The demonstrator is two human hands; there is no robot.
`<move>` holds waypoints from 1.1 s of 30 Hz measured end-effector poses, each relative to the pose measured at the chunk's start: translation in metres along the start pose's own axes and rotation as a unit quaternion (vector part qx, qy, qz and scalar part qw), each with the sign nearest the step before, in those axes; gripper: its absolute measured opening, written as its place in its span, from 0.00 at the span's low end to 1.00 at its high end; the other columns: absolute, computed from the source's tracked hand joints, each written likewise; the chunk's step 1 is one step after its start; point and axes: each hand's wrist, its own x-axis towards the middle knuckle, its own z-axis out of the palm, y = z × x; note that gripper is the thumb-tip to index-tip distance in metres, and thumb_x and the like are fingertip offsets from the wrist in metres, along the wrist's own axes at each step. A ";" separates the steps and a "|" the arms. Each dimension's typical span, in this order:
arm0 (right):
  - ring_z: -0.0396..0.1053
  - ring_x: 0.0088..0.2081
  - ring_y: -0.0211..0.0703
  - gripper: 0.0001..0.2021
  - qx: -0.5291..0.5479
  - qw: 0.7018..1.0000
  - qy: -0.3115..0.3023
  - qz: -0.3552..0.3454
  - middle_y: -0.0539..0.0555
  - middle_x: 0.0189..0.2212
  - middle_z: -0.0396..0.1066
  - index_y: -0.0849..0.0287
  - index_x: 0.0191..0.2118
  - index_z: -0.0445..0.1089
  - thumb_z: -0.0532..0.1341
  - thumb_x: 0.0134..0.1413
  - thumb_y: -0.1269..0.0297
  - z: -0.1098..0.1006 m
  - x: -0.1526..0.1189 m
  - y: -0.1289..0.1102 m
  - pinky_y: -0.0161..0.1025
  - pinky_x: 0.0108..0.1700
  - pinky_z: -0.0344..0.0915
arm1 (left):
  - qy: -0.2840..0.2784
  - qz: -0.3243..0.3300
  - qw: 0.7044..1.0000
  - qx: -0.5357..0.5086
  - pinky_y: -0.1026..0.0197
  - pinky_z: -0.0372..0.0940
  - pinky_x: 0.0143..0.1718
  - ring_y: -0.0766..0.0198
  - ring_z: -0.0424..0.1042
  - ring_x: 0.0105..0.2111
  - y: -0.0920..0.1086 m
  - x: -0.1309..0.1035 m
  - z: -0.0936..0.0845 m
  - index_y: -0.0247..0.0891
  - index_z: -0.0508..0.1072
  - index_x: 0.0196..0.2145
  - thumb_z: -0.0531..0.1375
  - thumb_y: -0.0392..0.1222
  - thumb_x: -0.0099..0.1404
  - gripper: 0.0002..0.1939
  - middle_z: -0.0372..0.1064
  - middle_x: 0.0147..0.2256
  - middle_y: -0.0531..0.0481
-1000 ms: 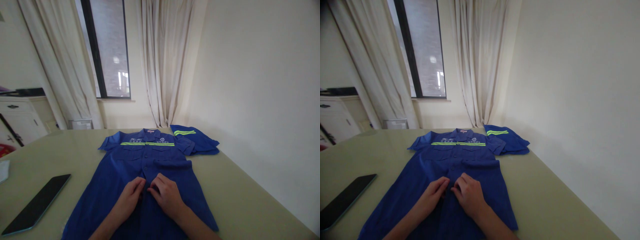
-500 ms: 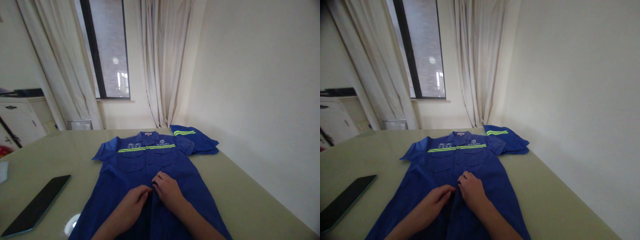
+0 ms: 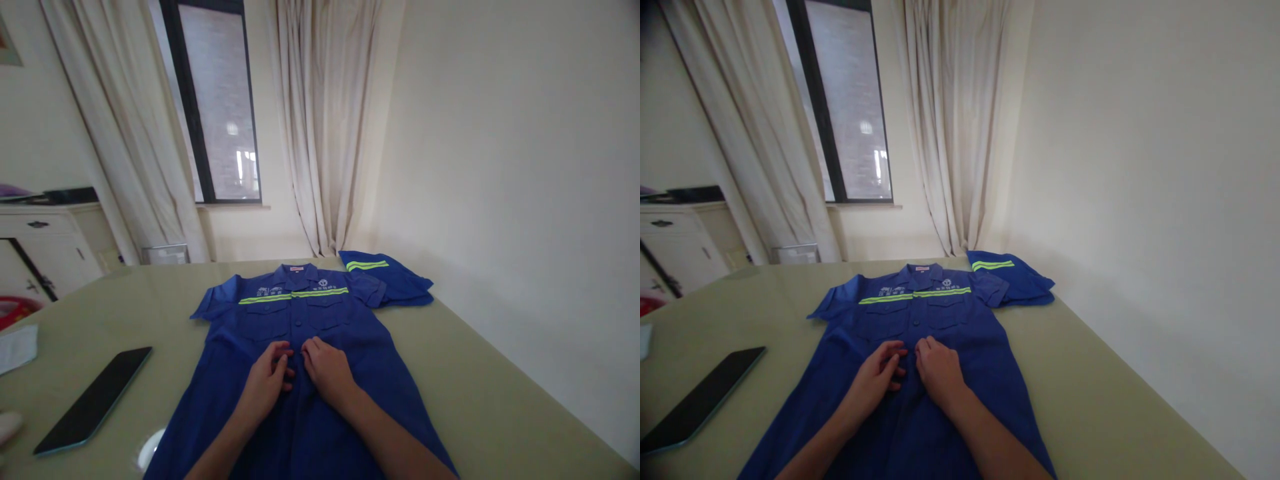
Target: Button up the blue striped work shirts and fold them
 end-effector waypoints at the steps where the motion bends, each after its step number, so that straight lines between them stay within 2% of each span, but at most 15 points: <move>1: 0.76 0.42 0.44 0.09 -0.013 1.000 -0.015 -0.004 0.53 0.42 0.76 0.54 0.46 0.69 0.52 0.71 0.66 -0.003 0.001 -0.002 0.35 0.38 0.66 | -0.003 0.001 1.000 0.022 0.62 0.75 0.29 0.63 0.77 0.34 0.001 0.000 -0.001 0.35 0.65 0.56 0.52 0.50 0.69 0.23 0.72 0.53 0.38; 5: 0.78 0.41 0.52 0.09 -0.064 0.994 -0.085 -0.038 0.60 0.41 0.78 0.59 0.46 0.71 0.55 0.66 0.66 -0.016 0.010 -0.011 0.42 0.40 0.68 | -0.013 -0.034 0.984 0.175 0.65 0.73 0.26 0.65 0.78 0.32 0.011 0.005 -0.003 0.36 0.67 0.54 0.47 0.42 0.72 0.18 0.76 0.49 0.41; 8: 0.78 0.41 0.57 0.09 -0.067 0.993 -0.087 -0.046 0.64 0.40 0.79 0.61 0.43 0.72 0.57 0.62 0.64 -0.019 0.016 -0.015 0.44 0.39 0.69 | 0.005 -0.051 0.962 0.267 0.62 0.72 0.28 0.62 0.79 0.28 0.025 0.015 -0.003 0.36 0.74 0.42 0.49 0.42 0.71 0.15 0.79 0.39 0.43; 10: 0.79 0.40 0.56 0.10 -0.065 0.994 -0.078 -0.041 0.64 0.40 0.79 0.61 0.44 0.72 0.56 0.62 0.64 -0.016 0.014 -0.015 0.44 0.38 0.68 | 0.044 -0.048 0.941 0.333 0.57 0.72 0.36 0.55 0.80 0.34 0.032 0.019 0.001 0.37 0.75 0.36 0.50 0.44 0.71 0.15 0.79 0.38 0.40; 13: 0.78 0.39 0.52 0.10 -0.032 0.997 -0.052 -0.043 0.59 0.41 0.79 0.58 0.46 0.70 0.53 0.65 0.64 -0.010 0.004 -0.010 0.41 0.37 0.67 | 0.096 -0.035 0.908 0.407 0.48 0.68 0.45 0.46 0.79 0.44 0.036 0.016 0.012 0.38 0.74 0.39 0.48 0.46 0.73 0.17 0.78 0.40 0.35; 15: 0.78 0.40 0.50 0.09 -0.001 0.998 -0.038 -0.046 0.56 0.41 0.78 0.56 0.45 0.69 0.53 0.66 0.64 -0.006 -0.002 -0.004 0.39 0.37 0.66 | 0.099 -0.018 0.889 0.448 0.48 0.67 0.44 0.46 0.79 0.42 0.035 0.011 0.018 0.40 0.73 0.42 0.47 0.47 0.73 0.17 0.78 0.38 0.38; 17: 0.77 0.40 0.47 0.07 0.025 0.998 -0.033 -0.039 0.53 0.41 0.78 0.54 0.44 0.69 0.54 0.66 0.63 -0.004 -0.006 0.001 0.37 0.38 0.65 | 0.088 -0.002 0.874 0.478 0.52 0.66 0.40 0.48 0.79 0.38 0.034 0.006 0.019 0.41 0.73 0.40 0.46 0.48 0.74 0.18 0.79 0.36 0.40; 19: 0.77 0.40 0.45 0.06 0.047 0.998 -0.023 -0.030 0.52 0.41 0.78 0.54 0.44 0.69 0.55 0.66 0.64 -0.003 -0.006 0.003 0.36 0.38 0.64 | 0.072 0.001 0.878 0.473 0.55 0.64 0.37 0.49 0.79 0.37 0.033 0.003 0.017 0.42 0.72 0.36 0.45 0.51 0.75 0.20 0.79 0.36 0.42; 22: 0.75 0.40 0.43 0.06 0.070 0.997 0.000 -0.028 0.51 0.41 0.77 0.55 0.43 0.69 0.55 0.67 0.64 -0.002 -0.003 0.002 0.35 0.38 0.62 | 0.047 0.003 0.913 0.404 0.56 0.62 0.36 0.50 0.78 0.39 0.029 0.005 0.012 0.44 0.72 0.34 0.45 0.53 0.75 0.21 0.78 0.37 0.45; 26: 0.73 0.38 0.41 0.06 0.109 0.993 0.015 -0.033 0.50 0.38 0.75 0.55 0.41 0.70 0.56 0.68 0.65 0.001 0.000 0.001 0.34 0.39 0.61 | 0.058 0.076 0.951 0.295 0.59 0.62 0.39 0.57 0.75 0.38 0.019 0.010 0.012 0.44 0.70 0.35 0.44 0.47 0.74 0.17 0.75 0.37 0.49; 29: 0.72 0.36 0.39 0.05 0.143 0.989 0.016 -0.024 0.49 0.36 0.75 0.55 0.39 0.72 0.59 0.67 0.64 0.004 0.001 0.004 0.33 0.38 0.60 | 0.060 0.132 0.960 0.240 0.60 0.62 0.38 0.59 0.73 0.35 0.013 0.012 0.014 0.43 0.69 0.31 0.45 0.49 0.74 0.19 0.73 0.33 0.50; 33: 0.72 0.36 0.38 0.05 0.177 0.984 0.015 -0.001 0.47 0.35 0.76 0.54 0.39 0.75 0.61 0.65 0.65 0.006 0.002 0.005 0.32 0.38 0.59 | 0.081 0.143 0.962 0.220 0.59 0.60 0.36 0.58 0.73 0.33 0.011 0.012 0.014 0.43 0.71 0.31 0.47 0.50 0.74 0.19 0.74 0.31 0.50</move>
